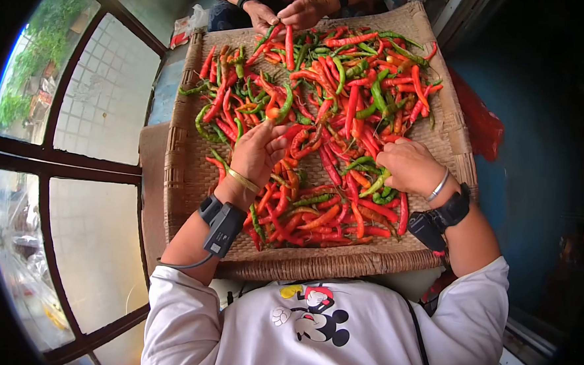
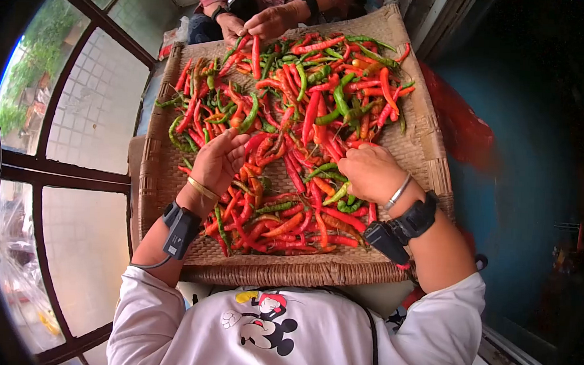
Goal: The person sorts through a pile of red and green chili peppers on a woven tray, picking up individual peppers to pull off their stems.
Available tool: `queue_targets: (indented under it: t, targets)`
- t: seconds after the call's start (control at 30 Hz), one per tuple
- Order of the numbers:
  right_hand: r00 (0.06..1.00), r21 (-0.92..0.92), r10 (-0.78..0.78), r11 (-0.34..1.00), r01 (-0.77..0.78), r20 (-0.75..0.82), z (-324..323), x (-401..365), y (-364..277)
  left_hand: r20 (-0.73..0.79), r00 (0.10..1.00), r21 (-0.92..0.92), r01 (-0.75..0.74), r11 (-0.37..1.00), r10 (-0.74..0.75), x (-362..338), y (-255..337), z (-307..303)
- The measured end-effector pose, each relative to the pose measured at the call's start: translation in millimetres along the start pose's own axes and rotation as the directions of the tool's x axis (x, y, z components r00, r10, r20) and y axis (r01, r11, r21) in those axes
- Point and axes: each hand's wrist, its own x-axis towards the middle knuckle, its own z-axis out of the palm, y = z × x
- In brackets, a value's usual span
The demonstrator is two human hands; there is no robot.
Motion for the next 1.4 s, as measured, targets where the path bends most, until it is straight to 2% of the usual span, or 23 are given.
queue_targets:
  t: [0.07,0.13,0.17,0.23,0.37,0.43,0.5,0.6,0.63,0.7,0.73,0.77,0.83,0.87,0.9,1.0,1.1,1.2,1.23,1.3,1.33,1.37,1.4]
  targets:
    - [0.998,-0.060,0.007,0.998,-0.003,0.060,5,3,-3,0.004,1.000,0.059,0.028,0.998,-0.028,-5,-6,5]
    - [0.979,-0.157,0.046,0.987,-0.014,0.201,4,9,-9,0.135,0.984,0.199,0.086,0.976,-0.114,-11,-14,11]
    - [0.979,-0.157,0.046,0.988,-0.014,0.201,4,12,-9,0.135,0.984,0.200,0.086,0.976,-0.114,-14,-16,14]
    - [0.933,-0.154,0.097,0.987,-0.045,0.347,6,14,-9,0.156,0.974,0.375,0.097,0.922,-0.166,-20,-19,20]
    - [0.955,-0.076,0.006,0.997,0.018,0.295,12,8,-6,0.172,0.957,0.442,0.136,0.887,-0.232,-22,-23,19]
    - [0.950,-0.197,0.034,0.980,0.029,0.309,22,10,-11,0.168,0.958,0.459,0.133,0.879,-0.233,-23,-24,20]
    - [0.930,-0.189,0.040,0.981,0.033,0.367,17,14,-12,0.161,0.961,0.471,0.123,0.873,-0.223,-22,-23,20]
    - [0.950,0.206,-0.022,0.977,-0.045,0.312,-11,14,-15,0.178,0.956,0.495,0.116,0.861,-0.231,-25,-23,22]
    - [0.950,0.202,-0.023,0.978,-0.042,0.310,-19,16,-15,0.180,0.957,0.493,0.111,0.863,-0.226,-27,-23,24]
    - [0.965,0.678,-0.024,0.716,-0.166,0.261,-29,17,-15,0.260,0.933,0.522,0.082,0.849,-0.250,-30,-25,26]
    - [0.981,0.893,-0.025,0.419,-0.165,0.193,-16,18,-15,0.328,0.905,0.543,0.053,0.838,-0.270,-28,-28,22]
    - [0.981,0.893,-0.024,0.418,-0.165,0.193,-13,18,-18,0.328,0.905,0.544,0.054,0.837,-0.271,-29,-31,22]
    - [0.979,0.990,0.145,-0.030,-0.140,0.143,-13,24,-34,0.461,0.842,0.524,-0.005,0.851,-0.280,-34,-36,25]
    - [0.984,0.989,0.142,-0.118,-0.089,0.106,-6,26,-36,0.465,0.812,0.538,0.056,0.841,-0.352,-37,-34,27]
    - [0.985,0.990,0.140,-0.117,-0.084,0.100,0,29,-37,0.531,0.772,0.447,0.094,0.889,-0.349,-38,-37,29]
    - [0.976,0.956,0.185,-0.287,-0.062,0.119,15,33,-43,0.466,0.791,0.589,0.055,0.806,-0.395,-41,-37,29]
    - [0.959,0.974,0.214,-0.167,-0.153,0.188,12,34,-45,0.434,0.825,0.597,0.037,0.801,-0.361,-40,-38,28]
    - [0.957,0.962,0.204,-0.219,-0.161,0.207,9,33,-32,0.359,0.874,0.631,0.032,0.775,-0.328,-43,-24,35]
    - [0.957,0.979,0.217,-0.119,-0.167,0.190,1,33,-27,0.363,0.897,0.598,-0.016,0.801,-0.253,-42,-21,33]
    - [0.960,0.929,0.279,0.347,-0.131,0.031,-3,35,-14,0.286,0.945,0.552,-0.029,0.833,-0.156,-36,-10,31]
    - [0.958,0.735,0.265,0.670,-0.103,-0.107,1,35,-6,0.197,0.976,0.524,-0.029,0.851,-0.088,-36,-3,34]
    - [0.957,0.733,0.266,0.673,-0.102,-0.112,7,30,1,0.191,0.981,0.481,-0.068,0.874,-0.028,-28,-2,27]
    - [0.965,0.457,0.198,0.884,-0.099,-0.172,9,27,4,0.157,0.987,0.458,-0.103,0.883,0.034,-24,1,24]
